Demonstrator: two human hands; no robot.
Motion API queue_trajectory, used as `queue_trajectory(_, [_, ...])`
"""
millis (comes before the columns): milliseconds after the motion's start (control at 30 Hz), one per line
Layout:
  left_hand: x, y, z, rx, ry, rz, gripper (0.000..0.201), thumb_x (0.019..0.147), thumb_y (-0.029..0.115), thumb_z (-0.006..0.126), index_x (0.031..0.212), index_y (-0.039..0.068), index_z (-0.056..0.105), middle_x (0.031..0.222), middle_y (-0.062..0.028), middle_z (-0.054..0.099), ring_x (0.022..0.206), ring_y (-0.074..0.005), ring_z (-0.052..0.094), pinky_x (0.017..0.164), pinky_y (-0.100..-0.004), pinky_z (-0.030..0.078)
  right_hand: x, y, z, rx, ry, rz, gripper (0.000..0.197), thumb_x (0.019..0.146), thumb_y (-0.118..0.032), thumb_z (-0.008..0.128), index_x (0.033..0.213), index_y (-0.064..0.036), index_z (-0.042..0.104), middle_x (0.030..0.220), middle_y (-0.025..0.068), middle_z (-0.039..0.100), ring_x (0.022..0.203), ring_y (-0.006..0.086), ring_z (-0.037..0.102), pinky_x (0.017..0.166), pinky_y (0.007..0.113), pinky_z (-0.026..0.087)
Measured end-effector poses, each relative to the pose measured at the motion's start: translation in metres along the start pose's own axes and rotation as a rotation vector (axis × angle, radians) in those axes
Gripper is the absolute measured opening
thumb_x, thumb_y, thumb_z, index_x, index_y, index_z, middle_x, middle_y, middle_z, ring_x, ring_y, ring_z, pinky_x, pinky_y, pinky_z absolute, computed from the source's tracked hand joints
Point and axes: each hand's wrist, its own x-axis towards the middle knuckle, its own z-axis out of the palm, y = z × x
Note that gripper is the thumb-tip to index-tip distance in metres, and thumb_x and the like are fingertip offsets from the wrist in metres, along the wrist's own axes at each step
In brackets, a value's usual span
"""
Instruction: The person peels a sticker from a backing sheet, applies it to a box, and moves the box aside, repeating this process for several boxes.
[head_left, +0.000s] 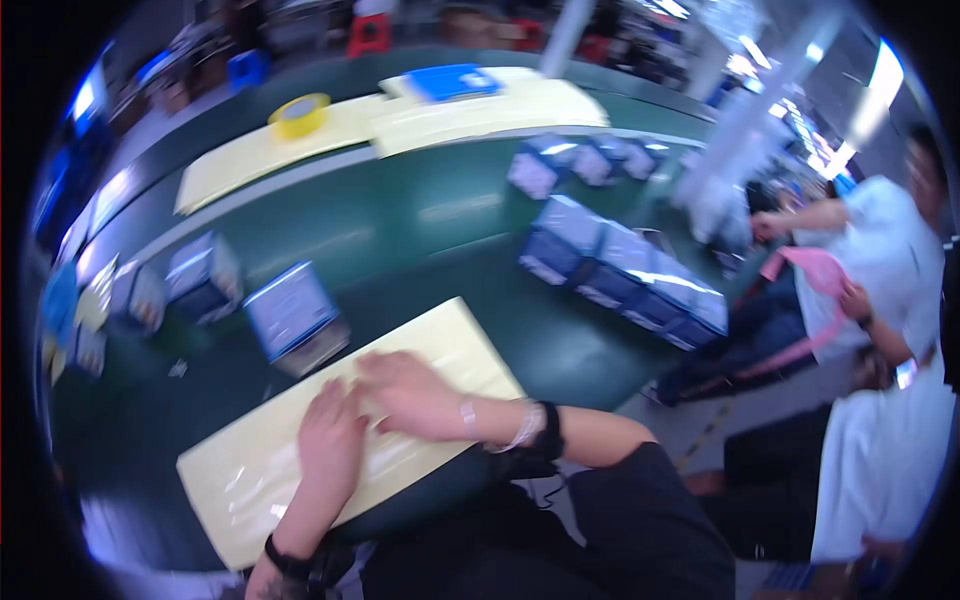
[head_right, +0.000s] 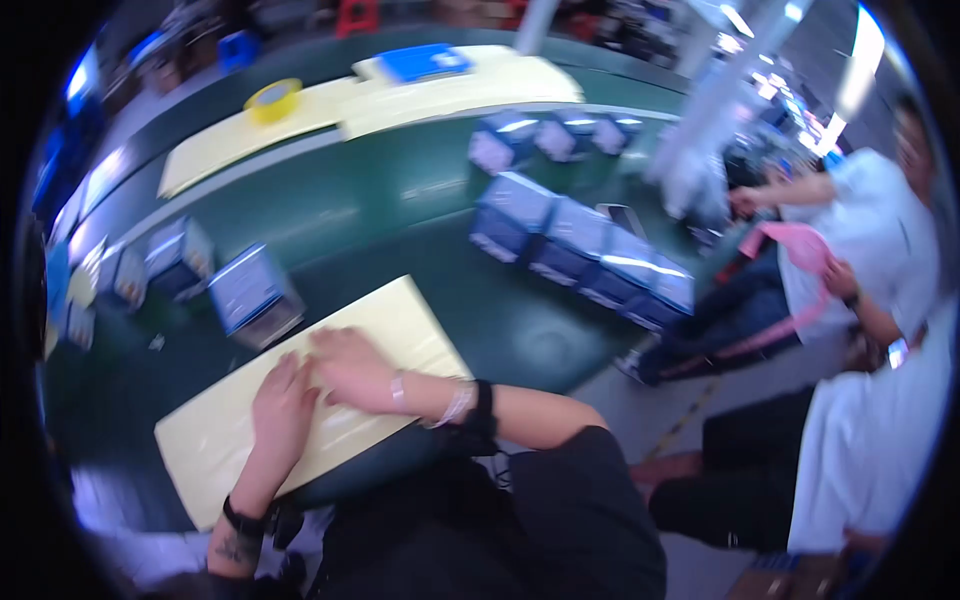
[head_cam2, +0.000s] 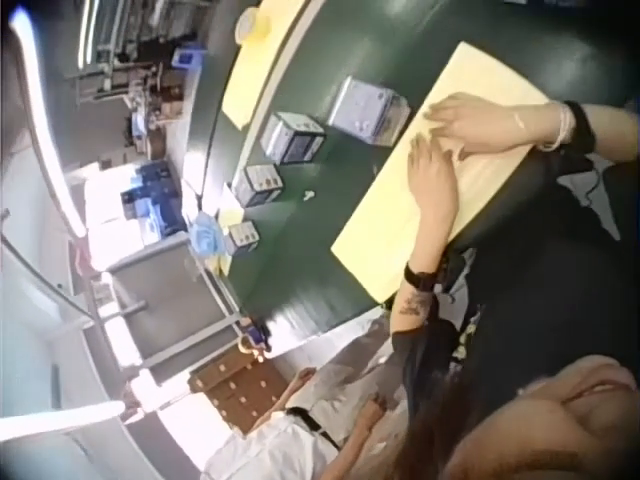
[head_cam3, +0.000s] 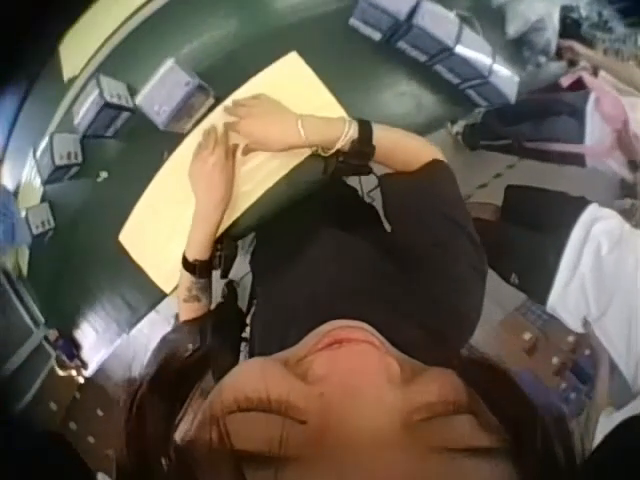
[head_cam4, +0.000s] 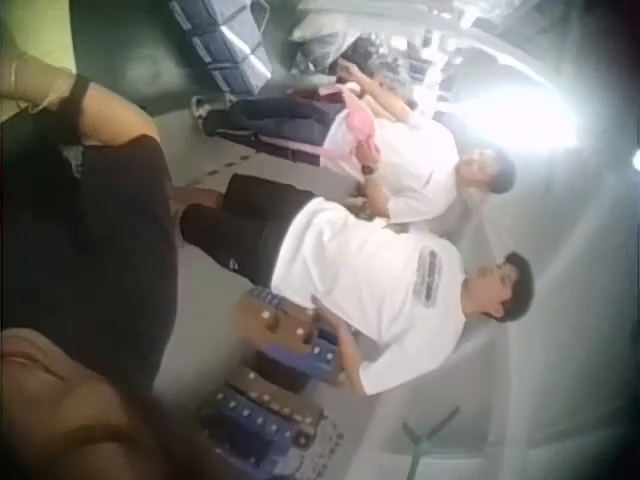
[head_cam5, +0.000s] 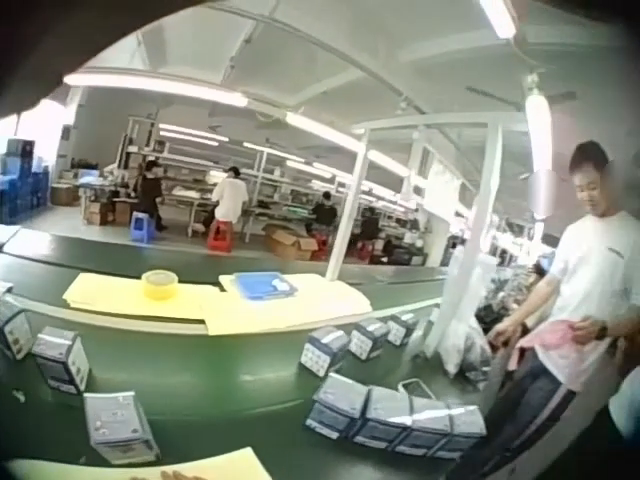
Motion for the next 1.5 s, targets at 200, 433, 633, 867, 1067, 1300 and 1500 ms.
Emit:
queue_trajectory(200, [-0.005,0.003,-0.007,-0.093,-0.045,-0.025,0.034,0.074,0.006,0.069,0.106,-0.002,0.065,0.119,-0.0232,0.060,0.111,-0.0358,0.058,0.096,-0.0424,0.045,-0.006,-0.020,-0.003,0.003,-0.009,0.108,0.056,0.066,-0.029,0.078,0.111,-0.0007,0.061,0.131,0.0206,0.049,0.126,0.0321,0.043,0.103,0.042,0.035])
queue_trajectory(433, [-0.017,0.008,-0.022,-0.164,-0.072,-0.012,0.031,0.075,0.005,0.068,0.106,-0.002,0.064,0.121,-0.0232,0.059,0.110,-0.0364,0.058,0.094,-0.0402,0.047,-0.020,-0.034,0.005,-0.009,0.016,0.136,0.056,0.067,-0.030,0.078,0.112,-0.0005,0.062,0.133,0.0198,0.049,0.126,0.0310,0.043,0.101,0.040,0.036])
queue_trajectory(633, [-0.021,0.007,-0.014,-0.159,0.011,0.010,0.035,0.073,0.006,0.071,0.106,-0.002,0.063,0.119,-0.0226,0.060,0.111,-0.0363,0.058,0.098,-0.0414,0.045,-0.017,-0.026,0.002,-0.120,0.242,0.083,0.054,0.070,-0.032,0.076,0.112,-0.0005,0.062,0.136,0.0188,0.047,0.128,0.0291,0.042,0.100,0.040,0.035])
queue_trajectory(867, [-0.032,0.013,-0.008,-0.177,0.025,0.009,0.030,0.074,0.009,0.072,0.102,-0.001,0.067,0.114,-0.0206,0.063,0.107,-0.0337,0.061,0.095,-0.0420,0.047,-0.021,-0.030,0.010,-0.098,0.035,0.108,0.053,0.070,-0.032,0.076,0.111,-0.0010,0.063,0.134,0.0188,0.050,0.128,0.0283,0.043,0.102,0.041,0.035])
queue_trajectory(1067, [-0.045,0.011,-0.006,-0.207,0.171,0.003,0.024,0.073,0.007,0.072,0.096,0.001,0.069,0.102,-0.0160,0.068,0.101,-0.0326,0.065,0.090,-0.0405,0.050,-0.017,-0.039,0.022,-0.075,0.072,0.083,0.047,0.071,-0.034,0.073,0.106,-0.0038,0.065,0.128,0.0172,0.055,0.123,0.0284,0.049,0.098,0.040,0.040])
queue_trajectory(1300, [-0.035,0.020,-0.003,-0.301,0.294,0.012,0.015,0.071,0.004,0.072,0.086,0.003,0.071,0.094,-0.0107,0.071,0.099,-0.0318,0.066,0.088,-0.0410,0.052,-0.029,-0.031,0.002,-0.084,0.111,0.087,0.046,0.076,-0.033,0.070,0.112,-0.0047,0.063,0.127,0.0157,0.056,0.122,0.0277,0.051,0.099,0.040,0.040])
queue_trajectory(1500, [-0.046,0.017,-0.003,-0.367,0.269,-0.067,0.010,0.074,0.005,0.071,0.083,0.004,0.068,0.096,-0.0095,0.070,0.103,-0.0308,0.064,0.092,-0.0424,0.049,-0.024,-0.035,0.000,-0.043,0.041,0.066,0.053,0.076,-0.031,0.071,0.121,-0.0045,0.059,0.132,0.0176,0.052,0.126,0.0304,0.046,0.102,0.042,0.037])
